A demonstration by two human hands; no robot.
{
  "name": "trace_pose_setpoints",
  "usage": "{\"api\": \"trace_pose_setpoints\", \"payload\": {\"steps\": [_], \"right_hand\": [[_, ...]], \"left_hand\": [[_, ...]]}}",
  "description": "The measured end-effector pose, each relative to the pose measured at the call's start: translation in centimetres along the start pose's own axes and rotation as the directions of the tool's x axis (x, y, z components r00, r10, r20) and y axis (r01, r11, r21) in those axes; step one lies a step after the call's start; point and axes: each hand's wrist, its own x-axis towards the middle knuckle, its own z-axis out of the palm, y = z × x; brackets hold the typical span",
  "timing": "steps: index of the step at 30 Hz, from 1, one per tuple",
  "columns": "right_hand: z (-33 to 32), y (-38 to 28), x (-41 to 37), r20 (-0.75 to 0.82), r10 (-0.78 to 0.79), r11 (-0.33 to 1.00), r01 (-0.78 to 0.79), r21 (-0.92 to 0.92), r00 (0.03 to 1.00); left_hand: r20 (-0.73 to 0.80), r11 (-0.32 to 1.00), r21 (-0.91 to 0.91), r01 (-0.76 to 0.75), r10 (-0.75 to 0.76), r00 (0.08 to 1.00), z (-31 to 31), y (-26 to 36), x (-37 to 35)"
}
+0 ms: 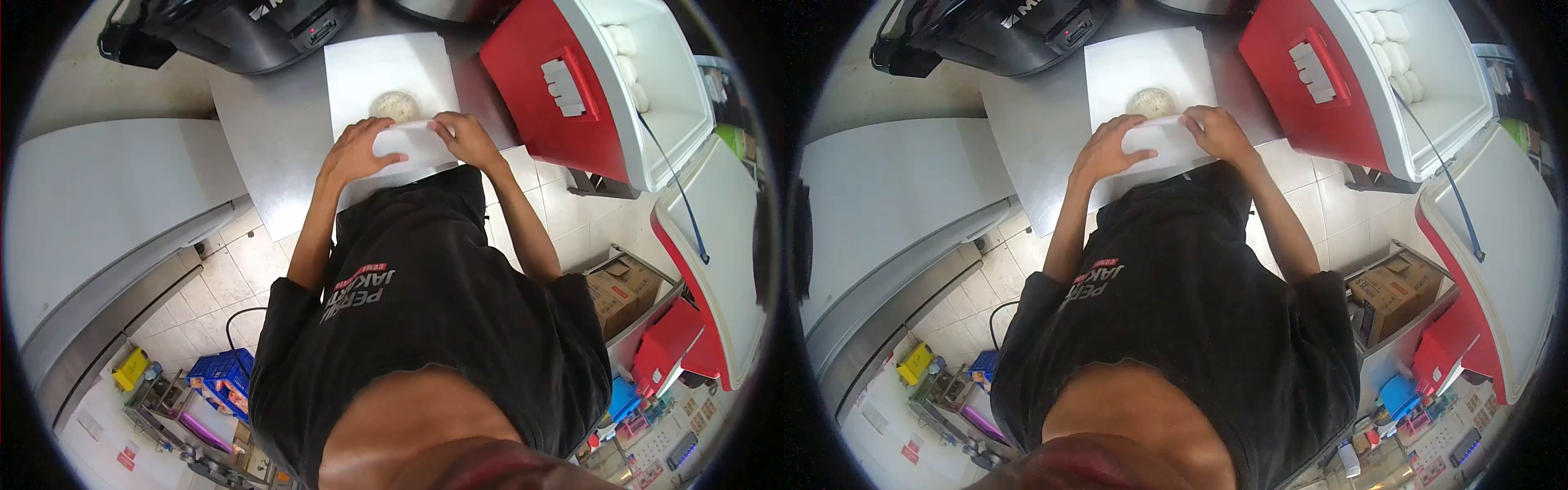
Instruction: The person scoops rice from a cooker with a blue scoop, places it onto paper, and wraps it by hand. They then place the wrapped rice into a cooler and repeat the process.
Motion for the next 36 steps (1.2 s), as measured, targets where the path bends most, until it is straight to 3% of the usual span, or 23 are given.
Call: {"api": "trace_pose_setpoints", "payload": {"steps": [2,4,6,7,8,9,10,11,13,17,19,21,23,24,26,27,28,29,30,32,34,36], "right_hand": [[-0.3,0.2,0.0,0.004,-0.028,0.998,0.028,0.048,1.000],[-0.5,1.4,0.0,0.009,-0.057,0.994,0.056,0.097,0.998],[0.0,4.0,-0.6,0.128,-0.117,0.986,0.131,-0.104,0.985],[0.1,4.5,-1.0,0.127,-0.117,0.986,0.131,-0.106,0.985],[0.1,5.0,-1.2,0.167,-0.042,0.998,0.048,-0.034,0.985],[0.2,5.4,-1.2,0.215,0.028,0.999,-0.037,0.034,0.976],[-0.3,5.0,-1.0,0.309,0.182,0.972,-0.218,0.087,0.934],[-0.2,5.1,-0.8,0.312,0.177,0.973,-0.213,0.085,0.933],[0.4,5.5,-0.6,0.178,0.188,0.874,-0.247,0.419,0.966],[1.6,6.5,0.7,0.060,0.289,0.857,-0.286,0.428,0.955],[2.3,7.1,1.3,-0.085,0.335,0.887,-0.283,0.364,0.938],[3.6,8.0,1.7,-0.157,0.354,0.896,-0.286,0.339,0.922],[3.8,7.6,2.1,-0.232,0.368,0.905,-0.289,0.313,0.901],[3.9,6.7,2.2,-0.272,0.348,0.907,-0.249,0.339,0.897],[4.1,5.4,2.6,-0.316,0.335,0.907,-0.212,0.364,0.888],[4.2,5.0,2.9,-0.384,0.299,0.949,-0.230,0.216,0.873],[4.3,5.1,3.1,-0.445,0.255,0.965,-0.253,0.064,0.858],[4.4,5.8,3.1,-0.447,0.259,0.964,-0.258,0.064,0.856],[4.4,6.5,3.0,-0.404,0.253,0.966,-0.256,0.049,0.879],[4.4,6.8,2.9,-0.355,0.246,0.967,-0.251,0.032,0.902],[4.8,6.4,2.1,-0.331,0.119,0.939,-0.215,-0.269,0.936],[4.5,5.9,2.5,-0.301,0.200,0.921,-0.284,-0.267,0.932]], "left_hand": [[-0.056,0.993,0.083,-0.080,0.085,0.995,0.0,-0.5,-0.6],[0.020,0.992,-0.071,0.108,-0.107,0.994,0.7,-2.4,-1.5],[-0.002,0.992,-0.065,0.111,-0.111,0.994,1.5,-4.1,-2.5],[-0.024,0.991,-0.062,0.115,-0.116,0.993,1.1,-3.7,-2.6],[-0.029,0.992,-0.062,0.113,-0.115,0.993,0.8,-3.3,-2.5],[0.015,0.977,-0.047,0.207,-0.206,0.978,0.3,-2.9,-2.6],[0.059,0.954,-0.029,0.300,-0.298,0.953,-0.2,-2.4,-2.6],[0.054,0.953,-0.031,0.303,-0.301,0.952,-0.3,-2.4,-2.4],[0.095,0.908,-0.194,0.371,-0.360,0.928,-0.5,-3.0,-1.2],[0.088,0.895,-0.299,0.330,-0.318,0.944,-1.3,-5.4,0.4],[-0.026,0.916,-0.352,0.191,-0.214,0.977,-1.9,-6.2,0.8],[-0.048,0.876,-0.438,0.202,-0.247,0.968,-1.8,-6.7,1.3],[-0.195,0.784,-0.542,0.303,-0.468,0.862,-0.6,-6.8,2.0],[-0.196,0.783,-0.543,0.303,-0.469,0.861,0.1,-6.6,2.2],[-0.347,0.797,-0.514,0.317,-0.531,0.773,1.8,-6.0,2.5],[-0.345,0.799,-0.513,0.315,-0.528,0.777,2.4,-5.9,2.9],[-0.513,0.897,-0.373,0.236,-0.411,0.754,3.0,-5.9,3.3],[-0.651,0.963,-0.211,0.169,-0.267,0.711,3.4,-6.1,3.5],[-0.648,0.962,-0.214,0.169,-0.269,0.713,3.6,-6.5,3.6],[-0.566,0.984,-0.008,0.181,-0.153,0.810,3.8,-7.9,3.7],[-0.484,0.965,0.052,0.256,-0.200,0.852,4.7,-8.1,3.3],[-0.408,0.946,0.127,0.299,-0.224,0.885,4.5,-8.4,4.0]]}}
